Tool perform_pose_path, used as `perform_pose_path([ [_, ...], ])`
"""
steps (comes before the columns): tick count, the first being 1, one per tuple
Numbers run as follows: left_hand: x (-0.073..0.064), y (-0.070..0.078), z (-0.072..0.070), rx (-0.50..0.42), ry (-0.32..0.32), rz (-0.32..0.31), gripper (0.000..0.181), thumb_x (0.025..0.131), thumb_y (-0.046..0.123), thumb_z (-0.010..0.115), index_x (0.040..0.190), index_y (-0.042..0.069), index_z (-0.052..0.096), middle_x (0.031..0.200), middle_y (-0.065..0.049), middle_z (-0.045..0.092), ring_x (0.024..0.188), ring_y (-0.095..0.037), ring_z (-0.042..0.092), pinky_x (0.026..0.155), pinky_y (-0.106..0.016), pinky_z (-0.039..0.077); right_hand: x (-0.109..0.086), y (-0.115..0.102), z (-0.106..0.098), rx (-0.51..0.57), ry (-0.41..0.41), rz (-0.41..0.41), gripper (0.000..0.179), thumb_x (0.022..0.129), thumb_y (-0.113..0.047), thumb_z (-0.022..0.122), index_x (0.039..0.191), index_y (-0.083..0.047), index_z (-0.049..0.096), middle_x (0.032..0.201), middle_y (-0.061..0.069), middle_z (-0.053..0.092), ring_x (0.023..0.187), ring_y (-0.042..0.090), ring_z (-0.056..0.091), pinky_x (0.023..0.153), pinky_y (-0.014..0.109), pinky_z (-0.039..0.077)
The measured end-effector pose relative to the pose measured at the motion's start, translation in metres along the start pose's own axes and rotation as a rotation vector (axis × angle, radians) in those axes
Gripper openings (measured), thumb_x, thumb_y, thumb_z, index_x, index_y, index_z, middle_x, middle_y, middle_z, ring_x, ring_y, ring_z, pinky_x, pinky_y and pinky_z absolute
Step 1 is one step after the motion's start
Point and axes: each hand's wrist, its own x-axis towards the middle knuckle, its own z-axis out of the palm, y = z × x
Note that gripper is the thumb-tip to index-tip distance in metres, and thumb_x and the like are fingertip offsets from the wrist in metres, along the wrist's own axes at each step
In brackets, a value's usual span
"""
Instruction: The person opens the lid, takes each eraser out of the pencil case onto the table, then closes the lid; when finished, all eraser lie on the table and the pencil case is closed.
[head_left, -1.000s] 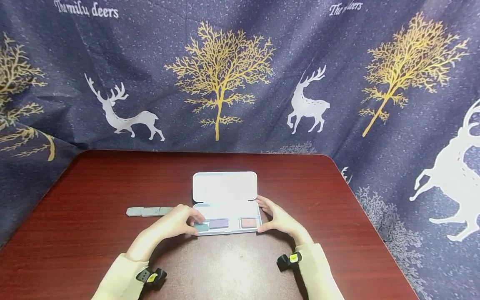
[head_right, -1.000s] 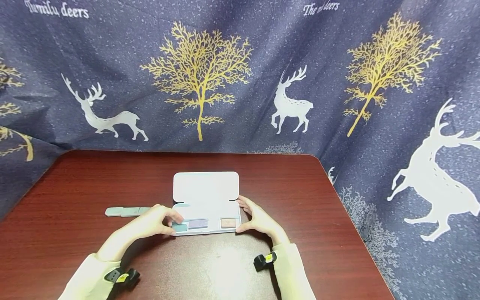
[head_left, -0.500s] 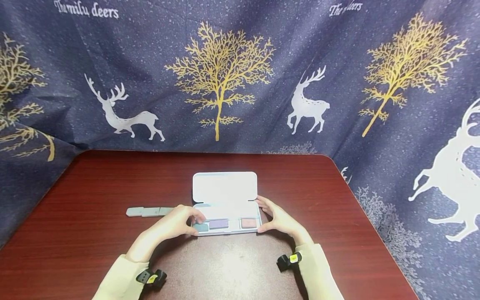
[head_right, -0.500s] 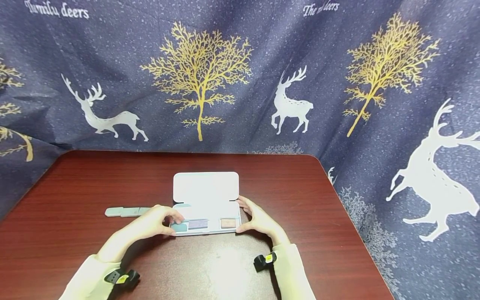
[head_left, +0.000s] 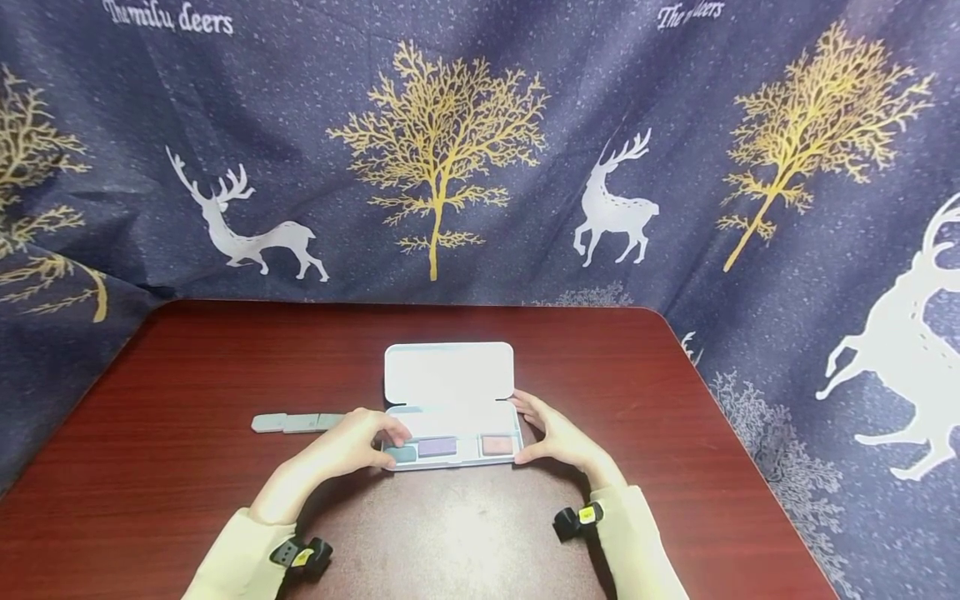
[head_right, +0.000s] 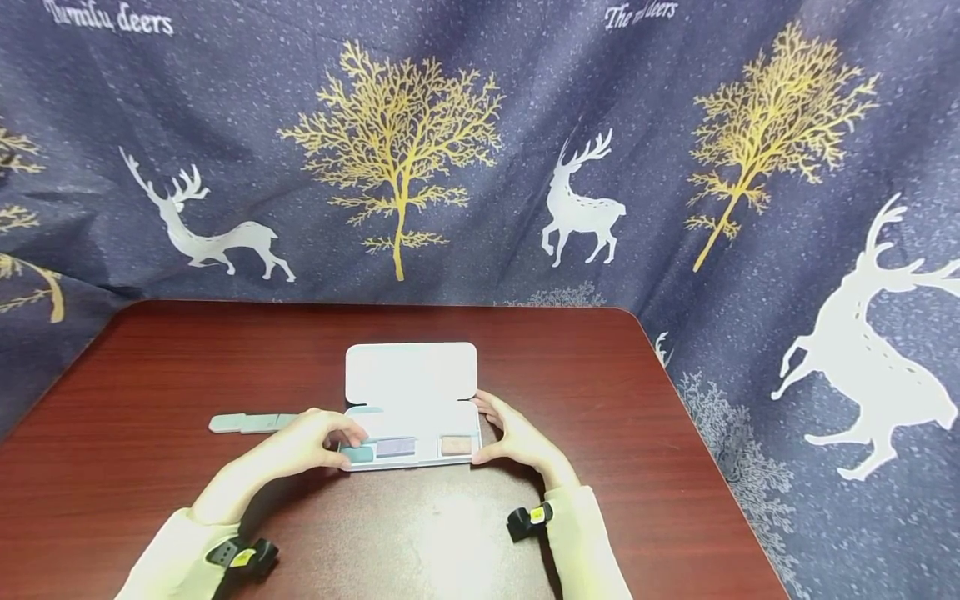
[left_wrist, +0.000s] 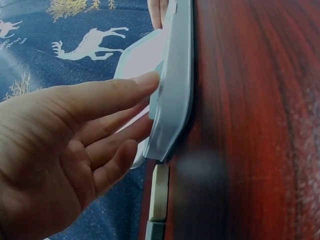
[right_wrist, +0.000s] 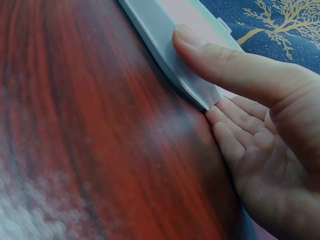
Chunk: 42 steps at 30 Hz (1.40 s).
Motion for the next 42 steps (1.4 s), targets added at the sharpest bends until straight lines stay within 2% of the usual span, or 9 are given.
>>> perform_pose_path([
  [4,0.0011,-0.0001,-0.0005,0.000,-0.005,0.008,0.028,0.078,0.004,0.078,0.105,0.008,0.072,0.088,0.005,0.072,0.086,-0.013,0.066,0.069,-0.024,0.050,0.0012,0.0011,-0.0002,-0.002,-0.004,-0.003,0.101,0.072,-0.004,0.083,0.151,0.006,0.021,0.151,0.030,0.036,0.141,0.044,0.033,0.117,0.040,0.027],
  [6,0.0015,0.0000,-0.0004,0.004,-0.004,0.012,0.026,0.080,0.003,0.076,0.105,0.007,0.073,0.089,0.004,0.072,0.086,-0.014,0.066,0.069,-0.024,0.050,0.0017,0.0013,-0.0003,0.003,-0.005,-0.001,0.101,0.072,-0.004,0.083,0.151,0.006,0.020,0.151,0.030,0.035,0.141,0.044,0.033,0.115,0.050,0.024],
  [8,0.0017,0.0001,-0.0002,0.012,-0.004,0.011,0.023,0.082,0.004,0.074,0.105,0.007,0.073,0.090,0.003,0.073,0.088,-0.015,0.067,0.071,-0.026,0.052,0.0023,0.0016,-0.0004,0.004,-0.006,-0.002,0.102,0.072,-0.003,0.083,0.151,0.006,0.020,0.151,0.030,0.035,0.141,0.044,0.032,0.115,0.052,0.023],
  [12,0.0023,0.0007,0.0018,0.034,-0.008,-0.011,0.021,0.083,0.006,0.073,0.104,0.007,0.074,0.096,-0.001,0.074,0.094,-0.020,0.068,0.079,-0.033,0.055,0.0027,0.0019,-0.0007,0.006,-0.006,-0.008,0.101,0.072,-0.003,0.083,0.151,0.007,0.020,0.151,0.031,0.035,0.141,0.045,0.032,0.115,0.052,0.023],
  [17,0.0031,0.0015,0.0050,0.078,-0.015,-0.005,0.020,0.083,0.007,0.074,0.102,0.007,0.076,0.099,-0.003,0.075,0.100,-0.025,0.068,0.085,-0.041,0.054,0.0027,0.0023,-0.0009,0.001,-0.007,-0.007,0.102,0.072,-0.004,0.084,0.151,0.006,0.021,0.150,0.030,0.035,0.141,0.044,0.033,0.115,0.053,0.024],
  [21,0.0033,0.0015,0.0069,0.102,-0.014,-0.003,0.020,0.081,0.008,0.075,0.101,0.008,0.076,0.099,-0.002,0.075,0.099,-0.024,0.068,0.085,-0.039,0.054,0.0026,0.0028,-0.0009,-0.002,-0.008,-0.007,0.102,0.072,-0.004,0.084,0.151,0.005,0.021,0.150,0.030,0.036,0.141,0.044,0.034,0.115,0.053,0.024],
  [34,0.0055,0.0023,0.0095,0.095,-0.004,-0.040,0.017,0.081,0.009,0.076,0.098,0.010,0.077,0.096,0.000,0.075,0.097,-0.023,0.066,0.083,-0.039,0.053,0.0012,0.0023,-0.0006,0.015,-0.006,0.002,0.101,0.072,-0.003,0.083,0.151,0.006,0.020,0.151,0.030,0.034,0.141,0.045,0.032,0.115,0.053,0.023],
  [42,0.0042,-0.0054,0.0072,0.023,0.005,0.022,0.016,0.082,0.008,0.074,0.099,0.009,0.076,0.096,-0.001,0.075,0.091,-0.018,0.068,0.075,-0.029,0.054,0.0003,0.0003,0.0001,0.014,-0.002,-0.001,0.101,0.072,-0.003,0.083,0.151,0.006,0.020,0.151,0.031,0.034,0.141,0.045,0.033,0.115,0.054,0.023],
])
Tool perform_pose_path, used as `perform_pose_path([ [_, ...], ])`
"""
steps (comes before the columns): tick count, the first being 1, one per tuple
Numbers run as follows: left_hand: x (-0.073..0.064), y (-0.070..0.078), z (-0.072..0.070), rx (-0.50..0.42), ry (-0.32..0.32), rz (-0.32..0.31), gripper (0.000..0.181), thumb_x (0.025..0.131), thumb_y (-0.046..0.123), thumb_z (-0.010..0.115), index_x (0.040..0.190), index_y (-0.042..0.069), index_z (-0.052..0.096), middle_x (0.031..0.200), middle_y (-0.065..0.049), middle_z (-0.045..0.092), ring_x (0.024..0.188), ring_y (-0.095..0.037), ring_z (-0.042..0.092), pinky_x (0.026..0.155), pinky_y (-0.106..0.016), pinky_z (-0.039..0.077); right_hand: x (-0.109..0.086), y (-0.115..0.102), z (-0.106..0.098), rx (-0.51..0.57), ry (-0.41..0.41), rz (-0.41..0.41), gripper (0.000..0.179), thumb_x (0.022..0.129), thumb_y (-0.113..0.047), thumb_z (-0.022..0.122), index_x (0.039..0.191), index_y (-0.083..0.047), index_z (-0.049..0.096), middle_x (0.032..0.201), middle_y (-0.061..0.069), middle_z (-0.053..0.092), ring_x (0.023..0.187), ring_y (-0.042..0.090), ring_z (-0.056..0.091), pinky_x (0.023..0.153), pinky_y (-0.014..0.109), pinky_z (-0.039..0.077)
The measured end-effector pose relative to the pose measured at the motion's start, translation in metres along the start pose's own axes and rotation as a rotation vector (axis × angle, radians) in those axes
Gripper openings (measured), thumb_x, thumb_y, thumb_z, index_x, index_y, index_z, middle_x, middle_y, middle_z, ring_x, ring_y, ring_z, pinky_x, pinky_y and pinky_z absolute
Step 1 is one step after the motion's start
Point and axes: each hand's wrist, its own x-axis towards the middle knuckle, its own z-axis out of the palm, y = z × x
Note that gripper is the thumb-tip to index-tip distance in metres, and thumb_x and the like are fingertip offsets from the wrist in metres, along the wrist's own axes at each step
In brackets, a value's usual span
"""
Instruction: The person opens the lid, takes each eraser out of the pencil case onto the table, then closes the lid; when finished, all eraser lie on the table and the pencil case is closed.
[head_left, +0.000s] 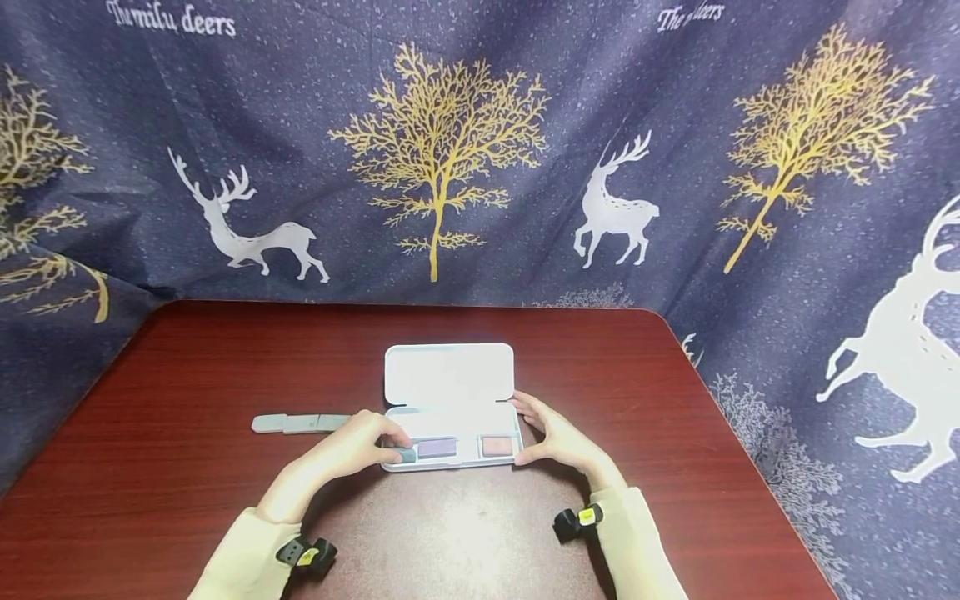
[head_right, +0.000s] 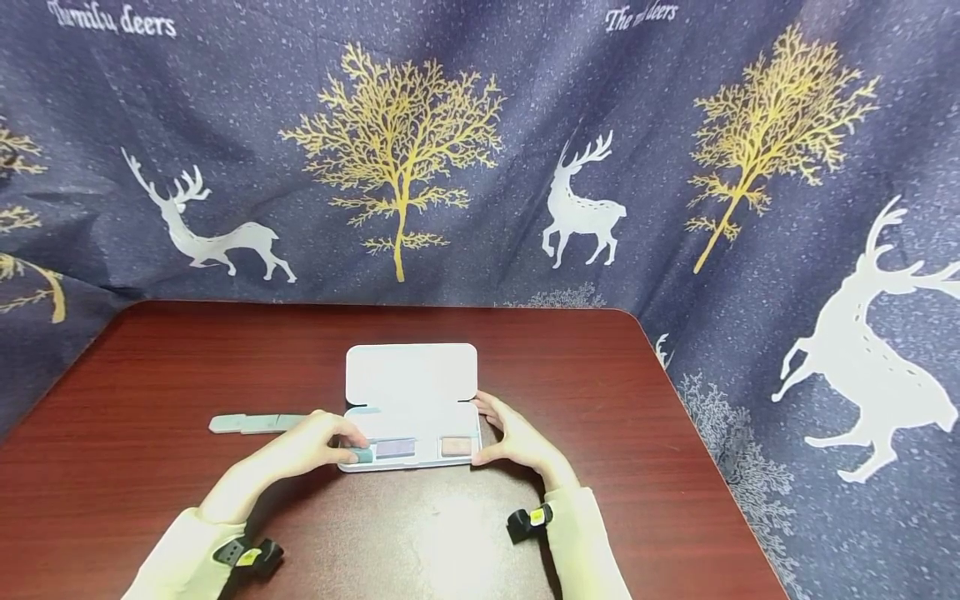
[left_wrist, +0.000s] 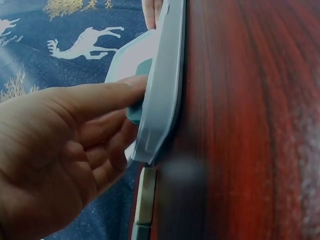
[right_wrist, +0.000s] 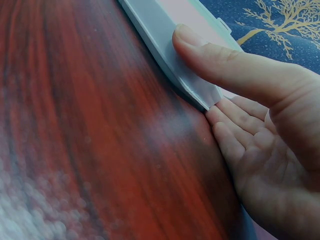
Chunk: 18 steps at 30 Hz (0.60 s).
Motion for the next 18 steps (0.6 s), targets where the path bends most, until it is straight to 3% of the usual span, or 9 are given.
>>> perform_pose_path([
  [4,-0.003,-0.007,-0.004,-0.062,0.054,0.005,0.016,0.085,0.011,0.073,0.100,0.010,0.076,0.097,-0.001,0.075,0.093,-0.017,0.068,0.079,-0.030,0.054,0.000,0.000,0.000,-0.007,0.001,-0.001,0.101,0.072,-0.003,0.083,0.151,0.006,0.020,0.151,0.030,0.035,0.141,0.045,0.033,0.115,0.053,0.024],
  [9,-0.008,-0.016,-0.014,-0.098,0.125,-0.019,0.018,0.085,0.011,0.073,0.102,0.008,0.075,0.098,-0.005,0.074,0.081,-0.010,0.063,0.070,-0.025,0.052,0.000,0.001,0.001,-0.012,0.002,-0.006,0.101,0.072,-0.003,0.083,0.151,0.006,0.021,0.150,0.031,0.035,0.140,0.046,0.033,0.114,0.054,0.024],
  [18,-0.020,-0.028,-0.031,-0.070,0.131,-0.086,0.017,0.085,0.010,0.072,0.102,0.006,0.075,0.096,-0.005,0.075,0.086,-0.018,0.067,0.074,-0.030,0.054,-0.001,0.000,0.001,-0.025,0.004,0.007,0.100,0.073,-0.005,0.084,0.151,0.005,0.022,0.150,0.030,0.035,0.139,0.048,0.034,0.114,0.056,0.026],
])
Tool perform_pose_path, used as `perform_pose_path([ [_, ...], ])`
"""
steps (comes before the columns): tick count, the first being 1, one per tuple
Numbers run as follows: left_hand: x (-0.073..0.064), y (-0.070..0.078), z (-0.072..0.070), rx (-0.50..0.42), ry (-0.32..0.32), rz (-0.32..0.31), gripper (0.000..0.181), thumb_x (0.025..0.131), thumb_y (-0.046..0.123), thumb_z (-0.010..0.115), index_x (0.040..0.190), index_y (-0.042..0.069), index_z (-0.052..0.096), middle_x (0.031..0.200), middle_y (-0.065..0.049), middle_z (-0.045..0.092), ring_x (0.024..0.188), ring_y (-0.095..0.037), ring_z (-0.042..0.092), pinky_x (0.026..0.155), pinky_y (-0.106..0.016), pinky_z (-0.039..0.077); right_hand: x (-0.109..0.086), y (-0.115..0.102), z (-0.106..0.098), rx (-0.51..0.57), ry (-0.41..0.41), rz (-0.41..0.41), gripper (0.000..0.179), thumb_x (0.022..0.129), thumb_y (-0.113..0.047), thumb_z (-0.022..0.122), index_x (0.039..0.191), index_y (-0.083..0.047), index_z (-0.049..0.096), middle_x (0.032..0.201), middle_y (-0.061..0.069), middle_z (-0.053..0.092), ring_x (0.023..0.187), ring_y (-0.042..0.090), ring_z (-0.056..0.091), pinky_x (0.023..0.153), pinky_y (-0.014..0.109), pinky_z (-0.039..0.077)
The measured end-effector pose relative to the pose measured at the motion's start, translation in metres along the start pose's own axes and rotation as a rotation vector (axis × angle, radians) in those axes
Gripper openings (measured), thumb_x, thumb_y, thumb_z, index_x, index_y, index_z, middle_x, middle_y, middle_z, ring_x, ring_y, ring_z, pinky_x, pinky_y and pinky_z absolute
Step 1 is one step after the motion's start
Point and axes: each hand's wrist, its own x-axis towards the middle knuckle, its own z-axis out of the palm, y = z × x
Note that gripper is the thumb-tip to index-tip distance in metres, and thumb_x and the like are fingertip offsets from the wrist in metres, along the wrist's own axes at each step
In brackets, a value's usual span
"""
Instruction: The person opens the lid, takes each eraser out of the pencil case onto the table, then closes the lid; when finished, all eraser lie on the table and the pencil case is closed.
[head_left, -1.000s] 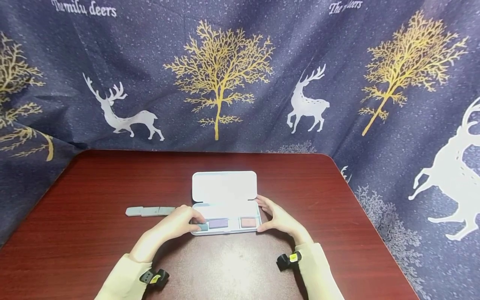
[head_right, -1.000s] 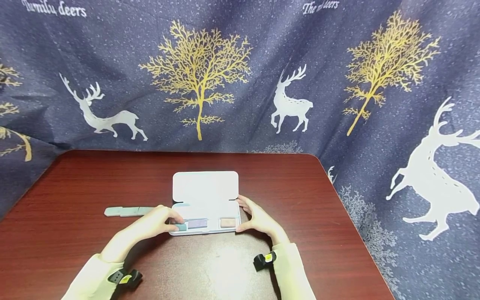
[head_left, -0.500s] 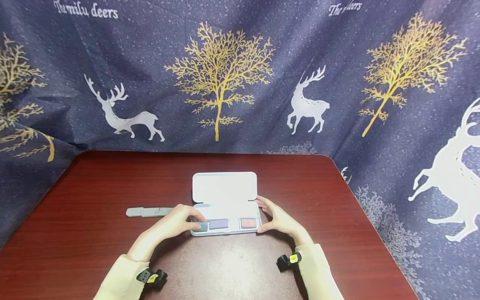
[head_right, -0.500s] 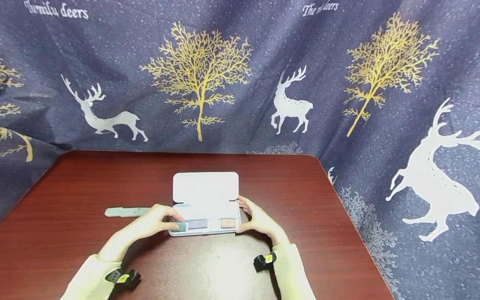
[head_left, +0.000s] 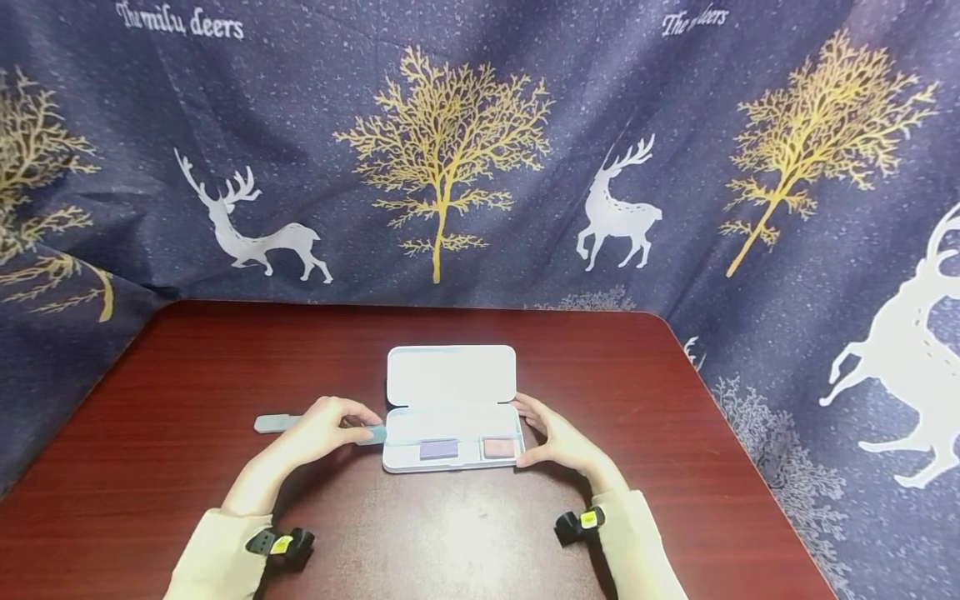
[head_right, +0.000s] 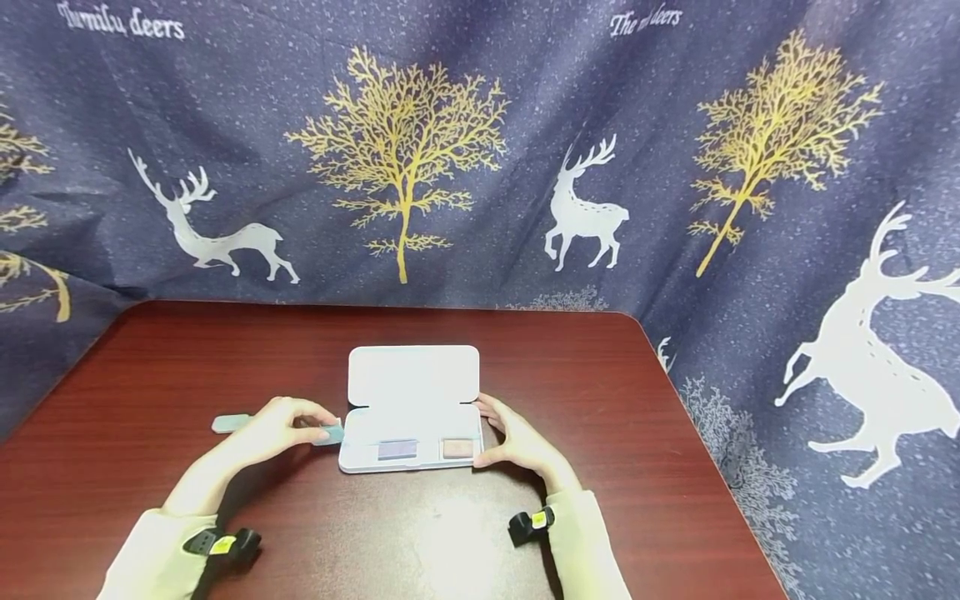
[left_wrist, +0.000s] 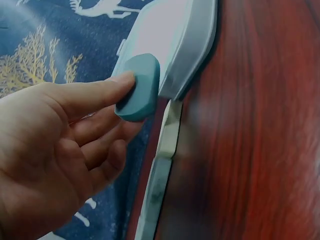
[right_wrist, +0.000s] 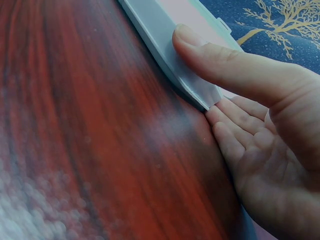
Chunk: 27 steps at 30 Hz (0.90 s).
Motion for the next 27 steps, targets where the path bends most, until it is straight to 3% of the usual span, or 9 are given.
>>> perform_pose_path([
  [6,-0.0027,-0.0052,-0.0025,0.015,-0.043,-0.055,0.017,0.085,0.010,0.072,0.101,0.005,0.074,0.096,-0.007,0.075,0.090,-0.024,0.069,0.078,-0.035,0.055,-0.0008,0.0015,0.0001,0.015,-0.001,-0.010,0.100,0.072,-0.004,0.084,0.151,0.006,0.022,0.150,0.031,0.036,0.139,0.047,0.034,0.114,0.055,0.025],
  [12,-0.0036,-0.0055,0.0004,0.012,-0.077,-0.064,0.018,0.083,0.009,0.074,0.100,0.003,0.074,0.094,-0.007,0.075,0.088,-0.021,0.069,0.076,-0.034,0.054,-0.0009,0.0013,-0.0001,0.016,0.002,-0.009,0.101,0.072,-0.004,0.084,0.150,0.006,0.021,0.150,0.031,0.036,0.139,0.047,0.034,0.114,0.054,0.025],
  [21,-0.0029,-0.0029,0.0024,0.030,-0.078,-0.065,0.016,0.083,0.009,0.074,0.098,0.005,0.075,0.095,-0.007,0.075,0.096,-0.029,0.069,0.081,-0.043,0.055,-0.0004,-0.0007,-0.0003,0.017,-0.001,-0.013,0.100,0.072,-0.004,0.083,0.150,0.007,0.021,0.150,0.030,0.035,0.140,0.046,0.033,0.114,0.053,0.024],
  [27,-0.0007,-0.0038,0.0048,0.075,-0.057,-0.074,0.014,0.079,0.010,0.078,0.093,0.010,0.079,0.090,-0.001,0.076,0.092,-0.024,0.068,0.078,-0.038,0.053,0.0006,-0.0012,-0.0001,0.015,-0.003,-0.020,0.101,0.072,-0.003,0.083,0.150,0.007,0.021,0.150,0.031,0.036,0.140,0.045,0.034,0.115,0.052,0.024],
])
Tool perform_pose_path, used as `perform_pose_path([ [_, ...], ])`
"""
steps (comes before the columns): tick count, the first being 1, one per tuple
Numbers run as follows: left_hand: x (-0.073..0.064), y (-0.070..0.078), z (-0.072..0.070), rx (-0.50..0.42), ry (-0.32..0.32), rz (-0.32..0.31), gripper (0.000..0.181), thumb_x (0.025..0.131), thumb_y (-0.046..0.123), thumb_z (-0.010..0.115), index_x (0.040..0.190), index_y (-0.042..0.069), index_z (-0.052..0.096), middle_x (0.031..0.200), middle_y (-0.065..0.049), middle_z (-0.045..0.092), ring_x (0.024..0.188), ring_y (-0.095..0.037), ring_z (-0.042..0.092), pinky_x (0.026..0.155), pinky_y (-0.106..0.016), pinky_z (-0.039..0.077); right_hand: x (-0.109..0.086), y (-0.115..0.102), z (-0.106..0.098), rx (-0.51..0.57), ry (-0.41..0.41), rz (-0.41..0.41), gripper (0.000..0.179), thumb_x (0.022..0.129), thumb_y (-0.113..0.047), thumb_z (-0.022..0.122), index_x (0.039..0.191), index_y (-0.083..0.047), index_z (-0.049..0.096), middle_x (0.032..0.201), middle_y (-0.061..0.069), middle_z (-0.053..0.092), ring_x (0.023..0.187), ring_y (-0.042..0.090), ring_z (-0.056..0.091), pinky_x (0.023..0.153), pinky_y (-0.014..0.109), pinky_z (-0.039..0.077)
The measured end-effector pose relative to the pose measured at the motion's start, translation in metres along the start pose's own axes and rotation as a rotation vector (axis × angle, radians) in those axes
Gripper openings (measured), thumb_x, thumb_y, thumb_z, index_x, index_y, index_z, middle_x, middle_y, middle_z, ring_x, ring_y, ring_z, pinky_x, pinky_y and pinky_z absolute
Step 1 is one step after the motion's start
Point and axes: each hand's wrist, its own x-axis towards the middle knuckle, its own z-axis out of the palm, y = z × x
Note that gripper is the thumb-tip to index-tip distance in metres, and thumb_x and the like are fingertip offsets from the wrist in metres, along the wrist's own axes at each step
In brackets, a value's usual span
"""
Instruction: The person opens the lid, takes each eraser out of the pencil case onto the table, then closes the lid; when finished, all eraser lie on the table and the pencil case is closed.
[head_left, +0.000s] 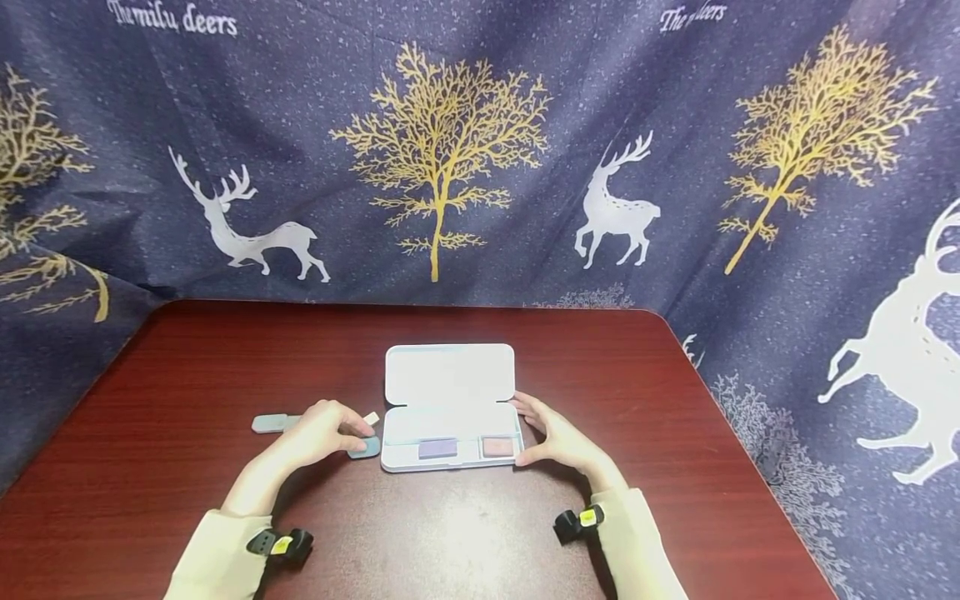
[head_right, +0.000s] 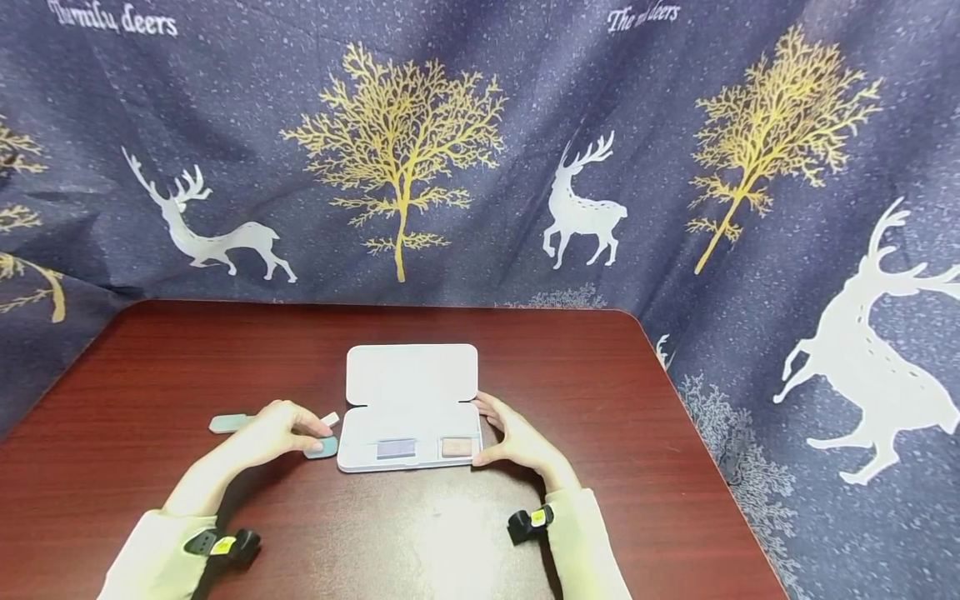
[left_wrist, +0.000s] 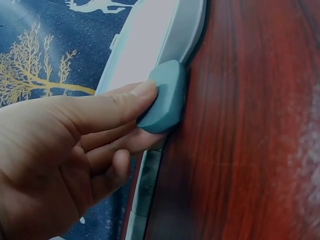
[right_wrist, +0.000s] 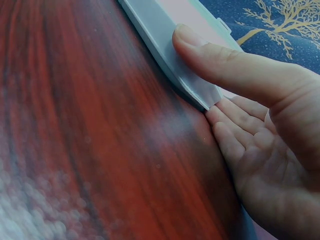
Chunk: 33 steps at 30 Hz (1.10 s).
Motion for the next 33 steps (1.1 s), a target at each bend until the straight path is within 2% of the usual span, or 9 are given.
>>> perform_pose_path([
  [5,-0.0003,0.0009,0.0007,0.030,0.028,0.003,0.012,0.077,0.011,0.080,0.089,0.012,0.080,0.086,0.001,0.076,0.087,-0.021,0.069,0.074,-0.035,0.053,0.0011,-0.0002,0.0003,0.004,-0.002,0.005,0.100,0.072,-0.003,0.083,0.151,0.006,0.021,0.150,0.030,0.036,0.141,0.045,0.034,0.115,0.050,0.024],
  [11,-0.0013,0.0053,-0.0002,0.041,0.056,-0.034,0.013,0.075,0.011,0.082,0.087,0.014,0.080,0.084,0.001,0.076,0.081,-0.017,0.068,0.068,-0.031,0.051,0.0016,-0.0008,0.0004,0.018,-0.005,0.004,0.100,0.072,-0.002,0.082,0.150,0.007,0.021,0.151,0.030,0.035,0.141,0.045,0.033,0.115,0.050,0.023],
  [14,-0.0012,0.0068,-0.0004,0.011,0.056,-0.066,0.015,0.074,0.010,0.082,0.089,0.013,0.080,0.085,0.000,0.076,0.070,-0.011,0.066,0.062,-0.026,0.050,0.0014,-0.0013,0.0003,0.013,-0.005,0.000,0.100,0.072,-0.003,0.083,0.150,0.007,0.021,0.150,0.031,0.035,0.141,0.045,0.033,0.115,0.051,0.023],
  [19,-0.0009,0.0064,0.0000,-0.044,0.048,-0.077,0.018,0.075,0.008,0.081,0.093,0.008,0.078,0.087,-0.004,0.076,0.058,-0.005,0.061,0.058,-0.023,0.050,0.0009,-0.0009,0.0001,0.010,-0.006,-0.003,0.101,0.072,-0.003,0.083,0.150,0.007,0.021,0.150,0.031,0.036,0.141,0.045,0.033,0.115,0.050,0.024],
  [24,-0.0001,0.0039,0.0010,-0.051,0.040,-0.062,0.021,0.075,0.008,0.081,0.096,0.006,0.077,0.089,-0.006,0.076,0.061,-0.007,0.063,0.060,-0.025,0.052,0.0009,-0.0005,-0.0004,0.011,-0.007,-0.004,0.101,0.072,-0.002,0.083,0.150,0.007,0.021,0.150,0.031,0.035,0.141,0.045,0.033,0.115,0.051,0.023],
  [31,0.0005,-0.0010,0.0026,0.012,0.064,-0.044,0.018,0.076,0.008,0.081,0.094,0.007,0.077,0.086,-0.002,0.075,0.084,-0.020,0.070,0.072,-0.034,0.056,0.0003,-0.0016,0.0000,0.006,-0.005,0.000,0.101,0.072,-0.003,0.083,0.150,0.007,0.020,0.150,0.031,0.035,0.141,0.045,0.033,0.115,0.052,0.023],
  [33,0.0004,-0.0017,0.0031,0.009,0.064,-0.042,0.018,0.076,0.008,0.081,0.093,0.007,0.077,0.086,-0.002,0.075,0.084,-0.020,0.070,0.073,-0.035,0.057,0.0001,-0.0018,0.0002,0.007,-0.005,-0.001,0.100,0.072,-0.003,0.083,0.150,0.007,0.020,0.150,0.031,0.035,0.141,0.045,0.033,0.115,0.051,0.023],
])
